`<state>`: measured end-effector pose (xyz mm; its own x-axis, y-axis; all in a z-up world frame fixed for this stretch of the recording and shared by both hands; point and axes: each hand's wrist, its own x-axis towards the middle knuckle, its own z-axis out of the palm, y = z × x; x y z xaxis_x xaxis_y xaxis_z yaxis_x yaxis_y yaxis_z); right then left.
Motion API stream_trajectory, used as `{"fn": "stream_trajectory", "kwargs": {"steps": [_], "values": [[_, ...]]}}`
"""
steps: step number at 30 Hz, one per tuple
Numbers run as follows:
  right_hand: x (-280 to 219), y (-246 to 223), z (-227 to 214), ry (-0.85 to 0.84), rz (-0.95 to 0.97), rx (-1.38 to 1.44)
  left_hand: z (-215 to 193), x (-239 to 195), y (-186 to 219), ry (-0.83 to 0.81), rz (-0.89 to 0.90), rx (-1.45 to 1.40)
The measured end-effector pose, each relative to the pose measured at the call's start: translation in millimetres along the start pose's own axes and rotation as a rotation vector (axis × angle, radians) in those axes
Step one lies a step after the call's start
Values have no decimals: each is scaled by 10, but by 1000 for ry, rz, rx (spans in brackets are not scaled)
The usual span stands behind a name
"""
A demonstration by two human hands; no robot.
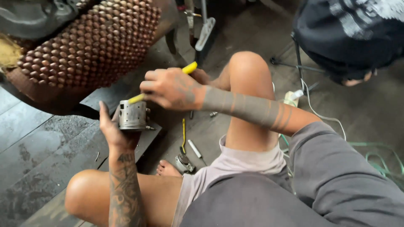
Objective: The person sits on the floor and scrubs a cylindrical metal part with a yellow-handled brush. They rotate the part to clean different sides and the interior, focusing on removing grime from the surface.
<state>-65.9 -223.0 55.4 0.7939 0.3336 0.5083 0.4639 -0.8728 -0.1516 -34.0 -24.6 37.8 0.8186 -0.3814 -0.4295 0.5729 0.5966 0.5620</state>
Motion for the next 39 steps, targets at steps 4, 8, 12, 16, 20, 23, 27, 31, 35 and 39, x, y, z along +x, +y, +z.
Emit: {"fn": "stream_trajectory", "kwargs": {"steps": [4, 8, 12, 16, 20, 23, 27, 31, 35, 39], "values": [[-184, -411, 49, -44, 53, 288, -244, 68, -129, 22, -13, 45], [-77, -296, -80, -8, -17, -39, 29, -191, -72, 62, 12, 18], [-104, -612, -239, -97, -41, 157, -194, -64, -71, 101, 29, 0], [-136, -277, 21, -146, 38, 11, -87, -83, -21, 152, 40, 34], [-132, -196, -93, -78, 92, 183, -74, -40, -27, 93, 43, 13], [-205, -384, -83, -104, 59, 326, -133, 35, -92, 108, 39, 24], [-74, 48, 8, -41, 54, 186, 61, -138, -118, 140, 77, 33], [66, 280, -145, 53, 66, 434, -219, 234, -120, 112, -10, 49], [61, 55, -20, 15, 152, 803, 19, -26, -134, 268, 226, -148], [209, -88, -69, -114, 32, 900, -336, 297, -111, 232, 278, -199]]}}
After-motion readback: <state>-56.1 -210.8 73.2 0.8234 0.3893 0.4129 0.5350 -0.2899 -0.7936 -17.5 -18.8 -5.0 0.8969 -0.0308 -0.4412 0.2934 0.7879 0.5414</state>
